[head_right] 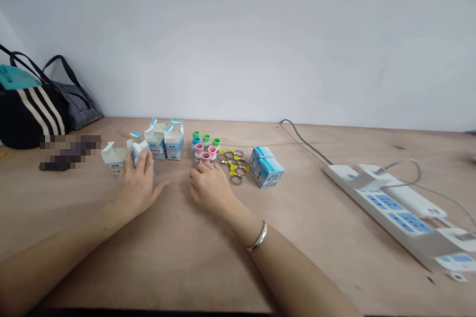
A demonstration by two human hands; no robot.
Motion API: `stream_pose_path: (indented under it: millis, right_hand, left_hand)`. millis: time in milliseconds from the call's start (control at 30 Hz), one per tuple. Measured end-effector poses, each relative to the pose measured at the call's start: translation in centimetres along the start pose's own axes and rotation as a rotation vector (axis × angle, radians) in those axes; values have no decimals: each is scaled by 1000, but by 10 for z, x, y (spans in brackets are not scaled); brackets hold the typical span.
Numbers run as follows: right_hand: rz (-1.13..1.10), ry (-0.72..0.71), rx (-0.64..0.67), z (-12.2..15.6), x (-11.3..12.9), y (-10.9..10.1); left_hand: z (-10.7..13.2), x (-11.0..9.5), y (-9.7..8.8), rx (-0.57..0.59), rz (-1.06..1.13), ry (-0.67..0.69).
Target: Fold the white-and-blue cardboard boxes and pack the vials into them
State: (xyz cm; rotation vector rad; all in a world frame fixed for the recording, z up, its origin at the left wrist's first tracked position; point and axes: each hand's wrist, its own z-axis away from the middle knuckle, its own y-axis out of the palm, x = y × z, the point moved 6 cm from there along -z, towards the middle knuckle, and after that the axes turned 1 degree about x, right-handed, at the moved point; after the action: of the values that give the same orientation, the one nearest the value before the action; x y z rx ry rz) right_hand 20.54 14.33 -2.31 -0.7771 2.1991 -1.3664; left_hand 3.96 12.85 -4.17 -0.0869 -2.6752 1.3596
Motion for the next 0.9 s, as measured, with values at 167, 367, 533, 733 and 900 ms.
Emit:
stream_pose_path:
  millis: [167,367,533,733,900]
  right_hand:
    - [-14,22,-47,1,1,6]
    - [-293,59,-168,3,-11,1]
    - [-511,-80,-186,1,-8,-5]
    - [-598,-87,-180,0,-3,-9]
    - [-668,38,-239,-1,-8,-10]
  left_hand:
    - [-1,4,0,9,16,-4]
    - [-1,-14,-14,-87,316,168]
    - [-10,-22,-15,-101,751,387]
    - [-19,-14,3,7,1079,287]
    - [-19,-19,8,157,1191,233]
